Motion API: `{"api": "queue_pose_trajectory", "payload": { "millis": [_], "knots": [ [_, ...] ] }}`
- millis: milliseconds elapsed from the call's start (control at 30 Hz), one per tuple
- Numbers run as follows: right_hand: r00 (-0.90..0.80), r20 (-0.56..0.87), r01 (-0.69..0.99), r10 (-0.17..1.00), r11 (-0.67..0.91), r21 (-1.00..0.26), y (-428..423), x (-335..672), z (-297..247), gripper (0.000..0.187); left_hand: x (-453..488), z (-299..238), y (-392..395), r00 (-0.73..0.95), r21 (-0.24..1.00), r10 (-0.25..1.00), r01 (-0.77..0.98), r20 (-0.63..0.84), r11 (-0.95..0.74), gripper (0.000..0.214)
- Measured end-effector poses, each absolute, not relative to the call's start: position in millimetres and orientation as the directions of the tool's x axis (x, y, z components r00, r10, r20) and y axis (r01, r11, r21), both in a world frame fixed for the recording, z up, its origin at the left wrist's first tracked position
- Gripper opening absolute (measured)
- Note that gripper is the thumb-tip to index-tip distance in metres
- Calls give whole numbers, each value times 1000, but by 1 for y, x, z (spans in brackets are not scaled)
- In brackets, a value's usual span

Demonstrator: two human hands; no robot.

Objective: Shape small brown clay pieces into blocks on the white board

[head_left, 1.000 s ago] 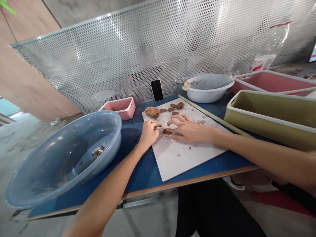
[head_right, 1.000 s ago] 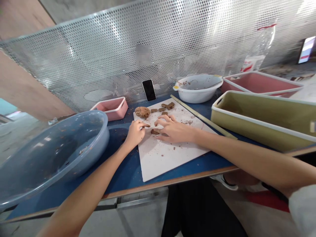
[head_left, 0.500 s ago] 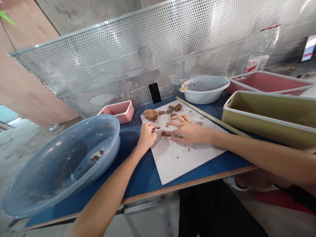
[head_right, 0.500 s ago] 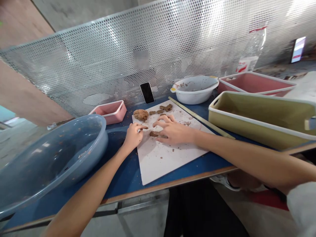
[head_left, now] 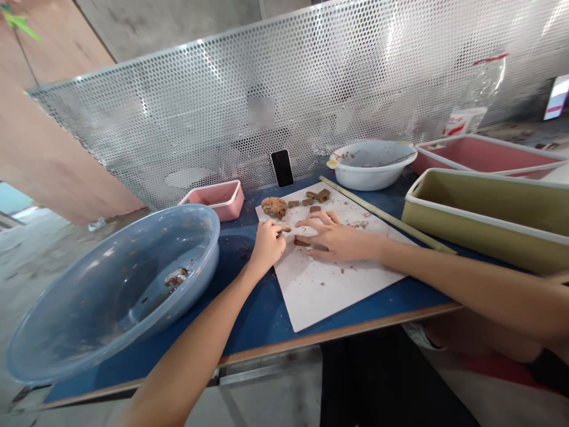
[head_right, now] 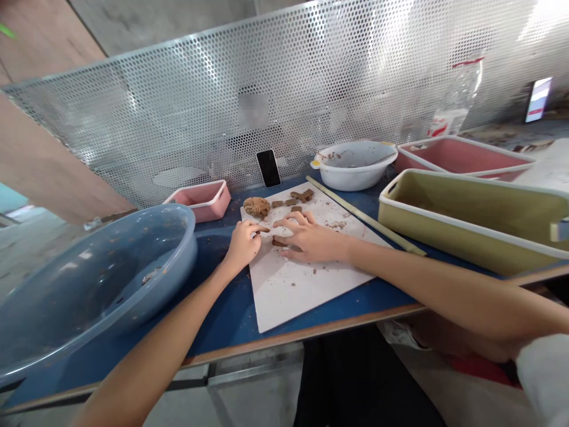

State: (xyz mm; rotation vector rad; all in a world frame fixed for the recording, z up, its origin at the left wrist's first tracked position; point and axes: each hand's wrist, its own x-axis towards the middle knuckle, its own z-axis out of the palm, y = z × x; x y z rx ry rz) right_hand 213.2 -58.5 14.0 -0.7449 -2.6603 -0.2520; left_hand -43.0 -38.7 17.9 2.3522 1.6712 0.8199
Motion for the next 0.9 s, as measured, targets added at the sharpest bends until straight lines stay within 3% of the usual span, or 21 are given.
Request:
{"api": "queue_pose_trajectory", "payload": {
  "millis": [433, 900],
  "knots": [
    [-803, 413, 477, 431, 879, 12, -57, 217, 15, 40, -43, 14, -37, 239, 402, 901, 832, 362, -382, 46],
    [-762, 426, 509, 488, 858, -72, -56, 212, 18, 37, -44, 11, -34, 255, 389, 899, 834, 356, -391, 46]
  ]
}}
